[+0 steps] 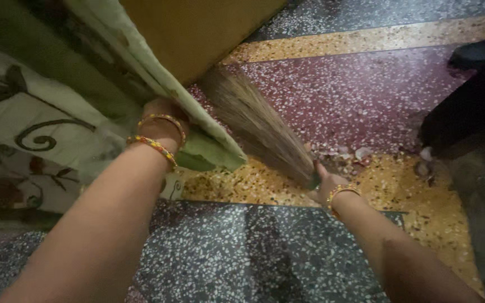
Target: The person sweeps debris from a speckled floor using a handheld broom, pushing dust and small scraps toward a plastic bag held in the other hand.
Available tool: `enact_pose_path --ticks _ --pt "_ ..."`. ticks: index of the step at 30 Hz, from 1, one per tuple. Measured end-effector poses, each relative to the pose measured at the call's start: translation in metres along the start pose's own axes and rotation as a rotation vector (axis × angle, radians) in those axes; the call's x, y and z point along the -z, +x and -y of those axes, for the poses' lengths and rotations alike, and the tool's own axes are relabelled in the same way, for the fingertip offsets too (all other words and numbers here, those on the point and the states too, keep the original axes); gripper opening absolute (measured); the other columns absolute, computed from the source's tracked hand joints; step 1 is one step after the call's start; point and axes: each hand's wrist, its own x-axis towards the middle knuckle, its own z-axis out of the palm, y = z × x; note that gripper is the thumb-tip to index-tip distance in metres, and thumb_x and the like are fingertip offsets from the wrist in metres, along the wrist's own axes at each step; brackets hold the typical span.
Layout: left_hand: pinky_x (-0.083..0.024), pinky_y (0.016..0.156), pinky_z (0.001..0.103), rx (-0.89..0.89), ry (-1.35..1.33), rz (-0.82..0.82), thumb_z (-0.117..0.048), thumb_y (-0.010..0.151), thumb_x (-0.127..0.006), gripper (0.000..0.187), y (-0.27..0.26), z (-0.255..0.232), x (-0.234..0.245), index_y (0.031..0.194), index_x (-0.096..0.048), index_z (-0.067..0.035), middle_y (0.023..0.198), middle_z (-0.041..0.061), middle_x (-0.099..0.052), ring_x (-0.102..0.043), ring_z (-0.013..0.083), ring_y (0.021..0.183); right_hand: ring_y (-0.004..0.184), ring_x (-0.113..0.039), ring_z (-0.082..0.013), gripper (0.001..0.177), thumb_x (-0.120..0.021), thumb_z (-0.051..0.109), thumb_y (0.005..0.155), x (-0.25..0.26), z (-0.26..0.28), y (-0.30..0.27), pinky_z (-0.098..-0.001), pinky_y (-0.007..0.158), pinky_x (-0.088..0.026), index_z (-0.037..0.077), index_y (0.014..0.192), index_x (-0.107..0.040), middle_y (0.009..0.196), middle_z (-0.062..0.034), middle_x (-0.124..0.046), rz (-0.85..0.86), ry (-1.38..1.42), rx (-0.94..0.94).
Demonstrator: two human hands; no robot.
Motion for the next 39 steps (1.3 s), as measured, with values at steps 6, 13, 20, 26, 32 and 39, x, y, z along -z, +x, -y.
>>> enact_pose_path --ticks 6,13,20,26,32,39 --pt "-0.057 0.095 0.040 -0.161 0.238 0.087 -0.026 0.093 -0.065 0.037 -0.031 -0.009 0.046 0.126 -0.074 -0.012 0.131 0.012 -0.070 -0.069 0.0281 0.118 0.115 -0.067 -0.0406 0.114 -0.077 0.053 0.080 -0.002 0.004 0.000 -0.0468 0.100 -0.054 0.029 0.166 -0.006 0.125 -0.0226 -0.068 0.073 -0.008 -0.018" --pt "-0.054 0.098 0.043 -0.205 0.211 0.043 -0.025 0.101 -0.053 0.037 -0.002 0.006 0.032 0.132 -0.070 -0.015 0.139 0.010 -0.064 -0.065 0.0304 0.124 0.115 -0.068 -0.0377 0.113 -0.080 0.047 0.077 -0.005 0.001 -0.001 -0.0457 0.101 -0.055 0.030 0.164 -0.010 0.129 -0.0190 -0.068 0.070 0.026 -0.051" --pt "-0.051 0.104 0.049 -0.116 0.235 0.146 -0.022 0.100 -0.062 0.039 0.069 0.058 -0.036 0.138 -0.066 -0.015 0.149 0.009 -0.058 -0.060 0.0318 0.131 0.118 -0.067 -0.0363 0.110 -0.081 0.046 0.075 0.017 0.015 -0.028 -0.0455 0.103 -0.054 0.034 0.163 -0.016 0.133 -0.0182 -0.065 0.023 0.003 -0.136" --pt "-0.049 0.102 0.050 0.003 0.185 0.160 -0.021 0.101 -0.060 0.037 0.127 0.111 -0.080 0.137 -0.065 -0.013 0.146 0.010 -0.057 -0.059 0.0327 0.127 0.102 -0.076 -0.0261 0.098 -0.070 0.033 0.091 0.048 0.056 -0.079 -0.0339 0.081 -0.067 0.027 0.168 -0.009 0.119 -0.0134 -0.067 0.103 -0.007 -0.201" --pt "-0.049 0.098 0.049 0.092 0.184 0.128 -0.024 0.100 -0.062 0.036 0.142 0.134 -0.077 0.133 -0.067 -0.011 0.139 0.010 -0.059 -0.059 0.0313 0.121 0.105 -0.069 -0.0256 0.105 -0.067 0.041 0.096 0.050 0.110 -0.144 -0.0309 0.085 -0.062 0.037 0.163 0.013 0.130 -0.0195 -0.056 0.244 -0.162 -0.079" --pt "-0.049 0.094 0.047 0.001 0.201 0.126 -0.027 0.098 -0.063 0.037 0.147 0.102 -0.078 0.130 -0.068 -0.010 0.132 0.010 -0.061 -0.059 0.0296 0.114 0.106 -0.069 -0.0269 0.092 -0.062 0.034 0.097 0.029 0.118 -0.153 -0.0365 0.089 -0.060 0.039 0.165 0.000 0.124 -0.0173 -0.063 0.278 -0.213 -0.002"
